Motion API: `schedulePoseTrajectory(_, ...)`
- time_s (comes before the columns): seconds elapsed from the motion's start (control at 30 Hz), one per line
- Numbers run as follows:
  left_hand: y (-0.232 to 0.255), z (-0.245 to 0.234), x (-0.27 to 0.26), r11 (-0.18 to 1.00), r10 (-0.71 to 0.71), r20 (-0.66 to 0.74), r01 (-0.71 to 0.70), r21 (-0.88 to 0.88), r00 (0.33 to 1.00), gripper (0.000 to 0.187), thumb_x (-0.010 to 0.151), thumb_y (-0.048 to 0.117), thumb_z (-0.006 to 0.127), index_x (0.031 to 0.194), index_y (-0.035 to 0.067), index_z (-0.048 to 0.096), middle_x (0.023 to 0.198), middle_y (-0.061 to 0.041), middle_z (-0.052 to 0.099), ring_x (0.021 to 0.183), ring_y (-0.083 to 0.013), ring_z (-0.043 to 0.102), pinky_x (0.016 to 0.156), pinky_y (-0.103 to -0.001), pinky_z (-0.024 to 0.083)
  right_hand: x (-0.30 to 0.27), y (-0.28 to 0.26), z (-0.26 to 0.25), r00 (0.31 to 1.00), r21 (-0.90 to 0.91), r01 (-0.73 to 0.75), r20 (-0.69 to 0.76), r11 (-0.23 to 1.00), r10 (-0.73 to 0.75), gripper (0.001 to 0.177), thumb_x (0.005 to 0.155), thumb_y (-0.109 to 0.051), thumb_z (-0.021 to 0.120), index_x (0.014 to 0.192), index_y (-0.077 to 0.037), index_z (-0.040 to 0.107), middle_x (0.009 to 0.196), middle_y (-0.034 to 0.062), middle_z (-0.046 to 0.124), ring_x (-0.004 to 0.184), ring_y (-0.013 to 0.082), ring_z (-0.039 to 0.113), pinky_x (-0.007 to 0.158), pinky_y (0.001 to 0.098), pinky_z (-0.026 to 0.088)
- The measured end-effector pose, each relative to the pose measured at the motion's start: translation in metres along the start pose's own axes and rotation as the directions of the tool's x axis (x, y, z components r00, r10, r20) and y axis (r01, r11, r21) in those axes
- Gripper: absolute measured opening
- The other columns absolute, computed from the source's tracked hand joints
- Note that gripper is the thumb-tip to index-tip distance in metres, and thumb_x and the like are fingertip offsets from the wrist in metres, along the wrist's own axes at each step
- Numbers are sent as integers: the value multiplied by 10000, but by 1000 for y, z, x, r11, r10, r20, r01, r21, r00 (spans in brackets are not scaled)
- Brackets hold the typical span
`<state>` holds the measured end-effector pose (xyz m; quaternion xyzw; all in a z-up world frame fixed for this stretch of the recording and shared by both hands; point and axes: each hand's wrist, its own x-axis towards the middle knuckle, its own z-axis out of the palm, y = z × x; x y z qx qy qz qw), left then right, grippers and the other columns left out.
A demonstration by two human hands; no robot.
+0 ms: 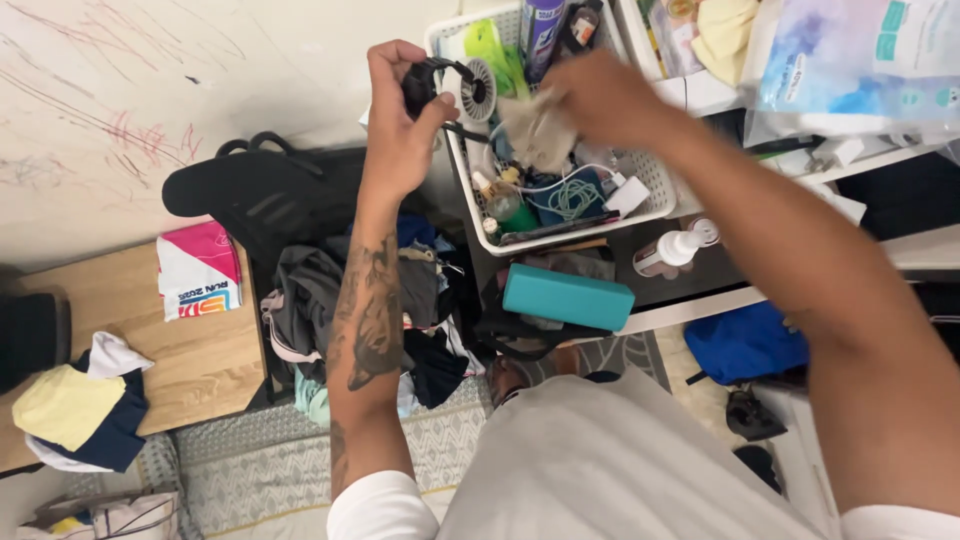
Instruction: Organize personal items, toiletries, and small electronics into storage baskets on a dresser.
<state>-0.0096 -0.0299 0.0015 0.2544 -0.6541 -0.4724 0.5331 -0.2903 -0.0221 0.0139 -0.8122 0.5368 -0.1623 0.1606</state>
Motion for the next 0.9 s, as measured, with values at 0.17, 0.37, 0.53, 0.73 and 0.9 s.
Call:
schedulePoseTrajectory(0.17,5,11,-10,995,96,28,-96,10,995,307,1055,-100,669,1290,31,520,1130,-40,567,978,-93,585,866,-257,545,-28,41,-53,932,352,174,-361,920,-37,188,1055,-64,631,1223,-2,687,1097,94,725,955,201,734,813,347,608)
schedulePoseTrajectory(0.37,7,50,-4,919,193,9,-184,349,981,334,992,36,777,1298,121,673,1149,-36,615,1015,-136,643,854,-274,580,-46,39,-50,864,474,117,-482,873,146,98,1108,-50,660,1127,34,705,986,87,713,849,166,675,760,352,524)
schedulePoseTrajectory(0.53,26,74,-1,942,199,-17,-186,281,980,434,1017,156,786,1411,188,608,1333,-80,500,1161,-194,702,953,-357,629,-40,28,-54,795,788,364,-541,496,276,87,1109,-62,698,1107,25,695,1024,74,740,922,196,764,900,381,678)
schedulePoseTrajectory(0.73,65,89,-4,674,455,123,-432,600,882,692,886,443,936,1422,204,570,1386,-167,418,1179,-322,655,933,-405,638,-68,-28,-70,912,690,284,-409,665,34,210,1072,36,591,1262,7,672,1198,73,737,1033,172,727,915,324,606)
schedulePoseTrajectory(0.9,130,106,-12,616,449,136,-416,669,883,492,813,229,864,1225,115,621,1305,-239,478,963,-405,680,772,-449,573,-87,-61,-81,800,121,459,-487,880,-351,288,958,199,621,1176,21,682,1077,120,715,945,173,724,793,279,564)
